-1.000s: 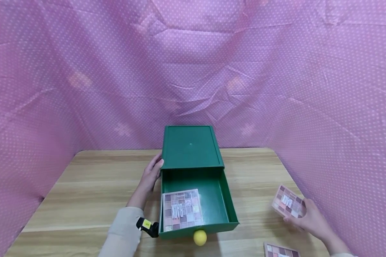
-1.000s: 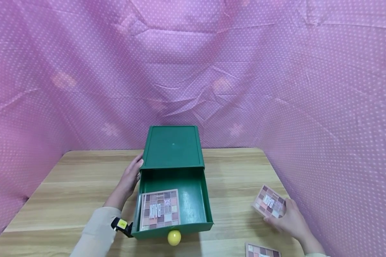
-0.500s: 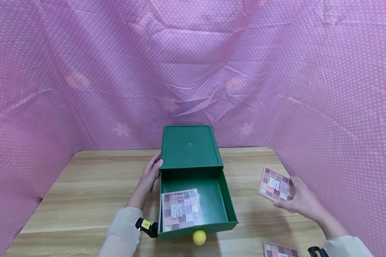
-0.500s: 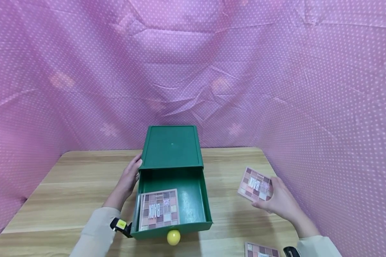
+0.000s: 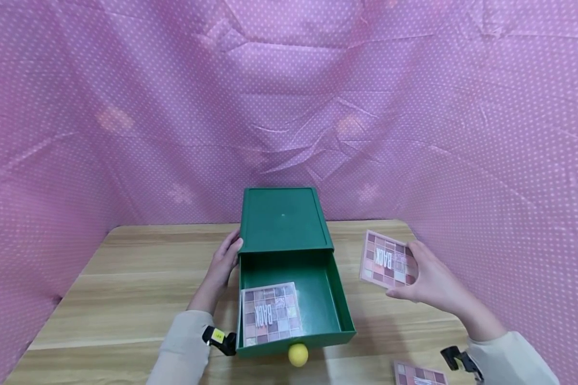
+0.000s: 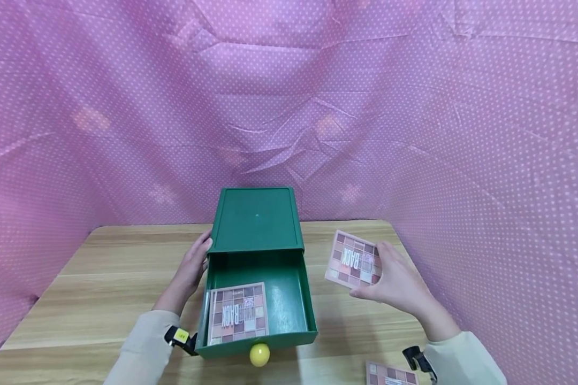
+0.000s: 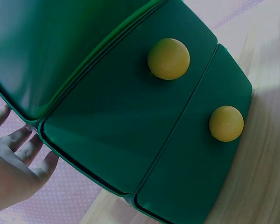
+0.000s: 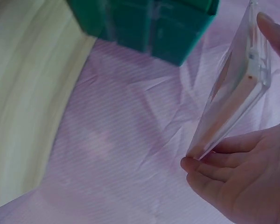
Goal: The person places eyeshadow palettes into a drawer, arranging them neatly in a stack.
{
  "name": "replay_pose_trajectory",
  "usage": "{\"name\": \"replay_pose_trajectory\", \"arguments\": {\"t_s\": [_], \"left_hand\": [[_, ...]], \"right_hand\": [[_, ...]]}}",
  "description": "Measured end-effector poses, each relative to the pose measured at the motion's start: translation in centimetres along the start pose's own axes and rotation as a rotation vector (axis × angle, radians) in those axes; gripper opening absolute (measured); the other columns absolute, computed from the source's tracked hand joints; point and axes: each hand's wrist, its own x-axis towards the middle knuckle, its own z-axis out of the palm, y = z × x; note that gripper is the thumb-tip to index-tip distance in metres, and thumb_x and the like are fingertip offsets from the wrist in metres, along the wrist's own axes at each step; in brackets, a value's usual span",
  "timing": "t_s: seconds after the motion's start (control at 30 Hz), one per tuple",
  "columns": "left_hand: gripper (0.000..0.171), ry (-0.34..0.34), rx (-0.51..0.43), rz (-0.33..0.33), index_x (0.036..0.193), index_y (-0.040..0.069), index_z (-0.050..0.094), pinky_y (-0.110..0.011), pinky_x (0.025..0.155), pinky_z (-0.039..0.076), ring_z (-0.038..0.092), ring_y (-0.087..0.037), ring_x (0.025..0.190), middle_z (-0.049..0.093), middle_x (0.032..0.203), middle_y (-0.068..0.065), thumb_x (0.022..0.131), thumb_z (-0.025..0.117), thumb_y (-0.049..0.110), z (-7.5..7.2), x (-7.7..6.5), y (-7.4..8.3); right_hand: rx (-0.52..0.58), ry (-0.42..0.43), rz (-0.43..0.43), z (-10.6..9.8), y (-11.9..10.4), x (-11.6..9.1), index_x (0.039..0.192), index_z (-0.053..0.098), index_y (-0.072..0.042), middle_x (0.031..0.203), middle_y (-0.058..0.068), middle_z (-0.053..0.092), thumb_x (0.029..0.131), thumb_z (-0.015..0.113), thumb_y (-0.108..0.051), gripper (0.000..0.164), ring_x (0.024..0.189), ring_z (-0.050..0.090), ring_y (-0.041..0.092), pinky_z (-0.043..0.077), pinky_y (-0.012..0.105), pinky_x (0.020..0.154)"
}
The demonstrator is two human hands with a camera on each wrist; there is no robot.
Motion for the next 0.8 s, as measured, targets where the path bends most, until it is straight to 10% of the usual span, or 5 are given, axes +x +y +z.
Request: {"name": "replay_pose_trajectory", "arguments": {"t_s": [0.8], "left_hand": [[0.056, -0.012, -0.021, 0.024, 0.147, 0.013, 0.027, -0.053, 0.113, 0.021, 0.021, -0.032, 0.141, 0.024, 0.153, -0.012, 0.097, 0.041, 0.035, -0.5, 0.4, -0.1]], "right_hand": [[0.033, -0.160, -0.142, 3.0, -9.9, 2.1, 0.140, 0.031, 0.007, 0.142, 0.024, 0.036, 0.057, 0.085, -0.042, 0.110, 0.123, 0.043, 0.039, 0.040, 0.056, 0.100]]}}
